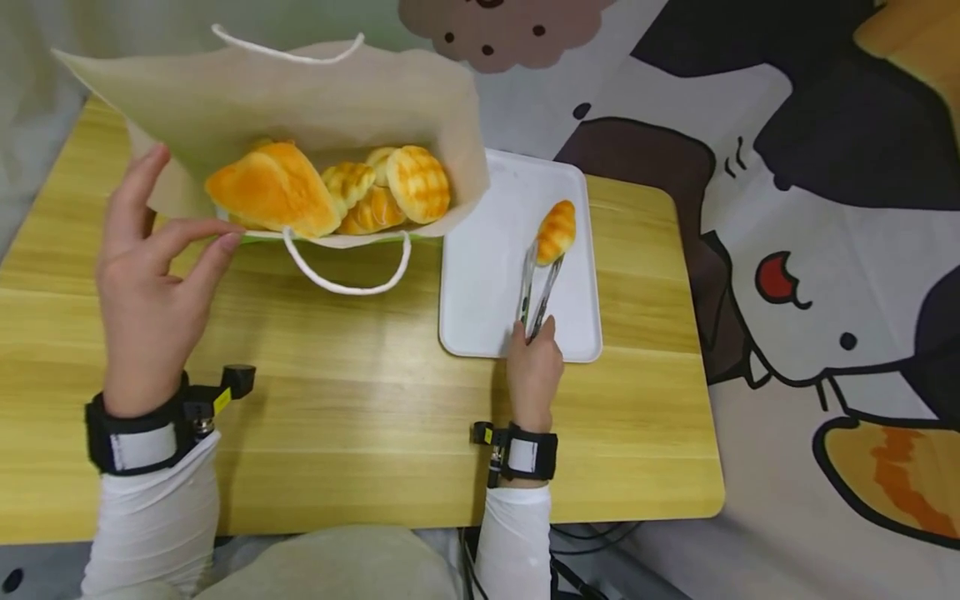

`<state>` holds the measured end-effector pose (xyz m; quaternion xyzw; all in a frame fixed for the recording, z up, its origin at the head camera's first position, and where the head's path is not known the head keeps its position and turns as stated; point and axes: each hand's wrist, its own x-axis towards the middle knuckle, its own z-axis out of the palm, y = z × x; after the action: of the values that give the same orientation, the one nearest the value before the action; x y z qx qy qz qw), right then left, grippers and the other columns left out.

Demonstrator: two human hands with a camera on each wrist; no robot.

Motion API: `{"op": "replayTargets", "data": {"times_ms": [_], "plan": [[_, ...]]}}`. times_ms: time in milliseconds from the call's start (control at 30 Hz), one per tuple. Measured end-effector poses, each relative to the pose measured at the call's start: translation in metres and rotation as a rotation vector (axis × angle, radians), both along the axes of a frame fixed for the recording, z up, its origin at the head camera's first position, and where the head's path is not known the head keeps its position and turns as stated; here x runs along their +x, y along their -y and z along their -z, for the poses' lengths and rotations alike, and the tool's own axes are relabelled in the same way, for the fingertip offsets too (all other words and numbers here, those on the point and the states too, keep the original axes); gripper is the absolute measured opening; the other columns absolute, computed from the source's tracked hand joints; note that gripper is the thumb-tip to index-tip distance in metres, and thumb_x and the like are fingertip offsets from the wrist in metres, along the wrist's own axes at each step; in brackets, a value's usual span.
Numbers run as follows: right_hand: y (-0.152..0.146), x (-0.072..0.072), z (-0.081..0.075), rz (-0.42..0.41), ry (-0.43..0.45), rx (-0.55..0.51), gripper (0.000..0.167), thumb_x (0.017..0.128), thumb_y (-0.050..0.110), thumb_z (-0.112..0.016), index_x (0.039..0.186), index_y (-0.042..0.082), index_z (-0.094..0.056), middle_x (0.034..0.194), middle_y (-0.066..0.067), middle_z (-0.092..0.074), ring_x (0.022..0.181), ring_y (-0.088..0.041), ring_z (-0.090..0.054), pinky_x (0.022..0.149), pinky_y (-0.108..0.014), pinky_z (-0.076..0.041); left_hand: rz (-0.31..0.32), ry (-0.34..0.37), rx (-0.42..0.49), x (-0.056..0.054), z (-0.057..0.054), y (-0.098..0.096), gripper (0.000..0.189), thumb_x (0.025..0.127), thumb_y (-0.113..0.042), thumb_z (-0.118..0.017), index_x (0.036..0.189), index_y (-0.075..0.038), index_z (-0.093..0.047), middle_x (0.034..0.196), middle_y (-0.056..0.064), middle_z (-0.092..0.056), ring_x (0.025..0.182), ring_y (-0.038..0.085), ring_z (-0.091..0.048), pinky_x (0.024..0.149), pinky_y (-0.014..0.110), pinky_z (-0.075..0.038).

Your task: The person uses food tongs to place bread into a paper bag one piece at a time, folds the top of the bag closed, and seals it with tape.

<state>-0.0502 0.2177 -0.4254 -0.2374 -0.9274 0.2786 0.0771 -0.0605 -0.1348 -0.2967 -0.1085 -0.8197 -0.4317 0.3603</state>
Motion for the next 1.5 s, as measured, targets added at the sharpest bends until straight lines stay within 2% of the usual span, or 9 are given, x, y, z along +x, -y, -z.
{"op": "replayTargets", "data": {"times_ms": [167, 367, 500, 567, 700, 833, 1100, 1333, 1500], "plan": [[0.003, -0.005, 0.001, 0.037, 0.021, -0.037, 0.069, 0.089, 0.042, -0.047, 0.140, 0.004, -0.021, 0.095, -0.022, -0.061, 0.055, -0.028, -0.059, 0.056, -0.040, -0.047, 0.003, -0.007, -0.004, 0.000, -0.002, 0.001, 0.010, 0.074, 0.000, -0.069, 0.078, 0.008, -0.066, 0.136, 0.005, -0.040, 0.130, 0.019, -0.025, 0.106, 0.035, -0.017], [0.005, -0.015, 0.000, 0.020, 0.007, -0.084, 0.062, 0.089, 0.040, -0.049, 0.136, 0.004, -0.030, 0.093, -0.015, -0.062, 0.041, -0.019, -0.056, 0.043, -0.033, -0.046, 0.005, -0.004, -0.002, 0.000, -0.001, 0.002, 0.010, 0.073, 0.000, -0.069, 0.077, 0.008, -0.066, 0.136, 0.004, -0.041, 0.130, 0.019, -0.025, 0.106, 0.035, -0.016], [0.002, -0.018, 0.000, 0.027, -0.021, -0.056, 0.044, 0.088, 0.037, -0.051, 0.115, 0.003, -0.053, 0.076, -0.010, -0.063, 0.036, -0.016, -0.053, 0.043, -0.030, -0.043, 0.003, 0.011, 0.002, 0.001, 0.000, 0.003, 0.010, 0.073, 0.000, -0.069, 0.078, 0.008, -0.066, 0.136, 0.004, -0.041, 0.130, 0.018, -0.024, 0.106, 0.034, -0.016], [-0.001, -0.019, 0.000, 0.026, -0.026, -0.047, 0.035, 0.089, 0.036, -0.050, 0.104, 0.005, -0.058, 0.068, -0.008, -0.063, 0.036, -0.015, -0.054, 0.040, -0.030, -0.042, 0.004, 0.012, 0.004, 0.001, 0.000, 0.002, 0.010, 0.073, 0.000, -0.069, 0.078, 0.008, -0.066, 0.136, 0.003, -0.041, 0.130, 0.018, -0.024, 0.106, 0.034, -0.016], [-0.008, -0.017, 0.001, 0.019, -0.047, -0.060, 0.026, 0.089, 0.033, -0.049, 0.089, 0.009, -0.060, 0.063, -0.006, -0.060, 0.037, -0.016, -0.054, 0.034, -0.030, -0.040, 0.008, 0.006, 0.007, 0.000, 0.000, 0.002, 0.010, 0.073, 0.000, -0.069, 0.078, 0.009, -0.066, 0.136, 0.003, -0.041, 0.130, 0.019, -0.025, 0.106, 0.034, -0.016], [-0.014, -0.015, 0.002, 0.021, -0.071, -0.065, 0.025, 0.090, 0.032, -0.048, 0.085, 0.011, -0.061, 0.060, -0.007, -0.058, 0.036, -0.017, -0.053, 0.033, -0.029, -0.038, 0.008, 0.002, 0.010, -0.001, 0.000, 0.001, 0.010, 0.073, 0.000, -0.069, 0.078, 0.009, -0.066, 0.136, 0.004, -0.041, 0.130, 0.019, -0.025, 0.106, 0.034, -0.017], [-0.028, -0.012, 0.001, 0.050, -0.122, -0.087, 0.024, 0.089, 0.032, -0.051, 0.093, 0.014, -0.066, 0.064, -0.007, -0.062, 0.037, -0.017, -0.051, 0.033, -0.029, -0.035, 0.013, 0.002, 0.008, -0.005, 0.003, 0.001, 0.010, 0.073, 0.000, -0.069, 0.078, 0.008, -0.066, 0.136, 0.002, -0.040, 0.130, 0.019, -0.025, 0.106, 0.035, -0.017], [-0.036, -0.004, -0.005, 0.079, -0.146, -0.153, 0.027, 0.088, 0.031, -0.052, 0.106, 0.017, -0.066, 0.070, -0.011, -0.063, 0.037, -0.016, -0.050, 0.034, -0.027, -0.037, 0.006, 0.009, 0.006, -0.005, 0.004, 0.001, 0.010, 0.074, 0.000, -0.069, 0.078, 0.008, -0.066, 0.136, 0.002, -0.040, 0.130, 0.018, -0.026, 0.106, 0.034, -0.017], [-0.037, 0.002, -0.007, 0.083, -0.158, -0.202, 0.027, 0.088, 0.032, -0.052, 0.107, 0.018, -0.065, 0.073, -0.014, -0.063, 0.036, -0.014, -0.049, 0.033, -0.026, -0.037, 0.006, 0.007, 0.000, -0.006, 0.002, 0.001, 0.010, 0.074, 0.000, -0.069, 0.077, 0.009, -0.065, 0.136, 0.003, -0.040, 0.130, 0.018, -0.025, 0.106, 0.034, -0.016]]}}
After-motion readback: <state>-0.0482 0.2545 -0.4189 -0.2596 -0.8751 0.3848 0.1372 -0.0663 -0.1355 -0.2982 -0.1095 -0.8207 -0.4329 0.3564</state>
